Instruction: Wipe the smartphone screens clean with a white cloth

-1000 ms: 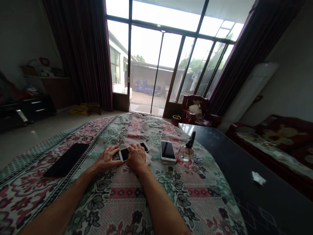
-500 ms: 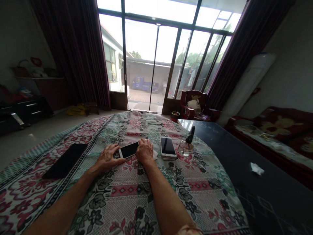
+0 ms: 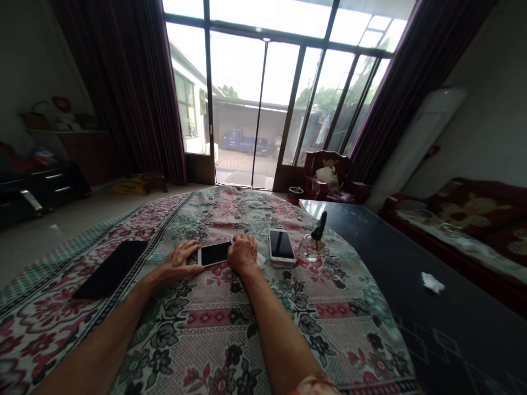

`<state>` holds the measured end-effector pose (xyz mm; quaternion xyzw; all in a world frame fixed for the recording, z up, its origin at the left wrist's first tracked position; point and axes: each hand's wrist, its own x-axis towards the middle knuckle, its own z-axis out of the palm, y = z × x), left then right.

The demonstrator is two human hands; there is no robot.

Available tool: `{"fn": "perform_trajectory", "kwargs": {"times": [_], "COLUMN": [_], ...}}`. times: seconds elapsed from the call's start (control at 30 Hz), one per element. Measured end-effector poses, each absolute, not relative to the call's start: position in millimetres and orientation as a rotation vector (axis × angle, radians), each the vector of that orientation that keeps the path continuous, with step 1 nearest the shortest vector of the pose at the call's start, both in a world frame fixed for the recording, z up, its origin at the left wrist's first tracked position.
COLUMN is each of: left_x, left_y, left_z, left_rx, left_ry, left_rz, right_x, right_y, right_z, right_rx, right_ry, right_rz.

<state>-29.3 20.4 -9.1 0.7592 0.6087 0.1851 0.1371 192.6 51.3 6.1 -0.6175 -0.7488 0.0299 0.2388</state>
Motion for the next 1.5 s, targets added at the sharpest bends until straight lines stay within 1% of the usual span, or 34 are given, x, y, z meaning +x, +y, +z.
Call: {"fn": "perform_trajectory", "kwargs": {"times": [0.33, 0.5, 0.97, 1.37, 1.5], "left_x": [-31.9, -30.3, -25.8, -27.7, -27.2], "left_y": [20.1, 18.4, 15.2, 18.8, 19.1], "left_z": [-10.2, -0.8, 15.7, -6.3, -9.1], "left_rx": [2.165, 2.133, 2.087, 2.112, 2.118], "left_ry": [1.736, 1.751, 1.748, 1.785, 1.795], "left_rz": [0.438, 0.334, 0.244, 0.462, 0.481], "right_x": [200.6, 199.5, 205.1, 205.7, 205.1], "right_y": [35.0, 37.9, 19.9, 15.7, 11.3], "right_z": [-1.9, -3.8, 1.3, -6.1, -4.7], "right_rx": [-1.606, -1.637, -1.636, -1.579, -1.593], "right_ry": [-2.084, -2.069, -2.124, -2.065, -2.041], "right_rz": [0.067, 0.097, 0.074, 0.048, 0.05]}}
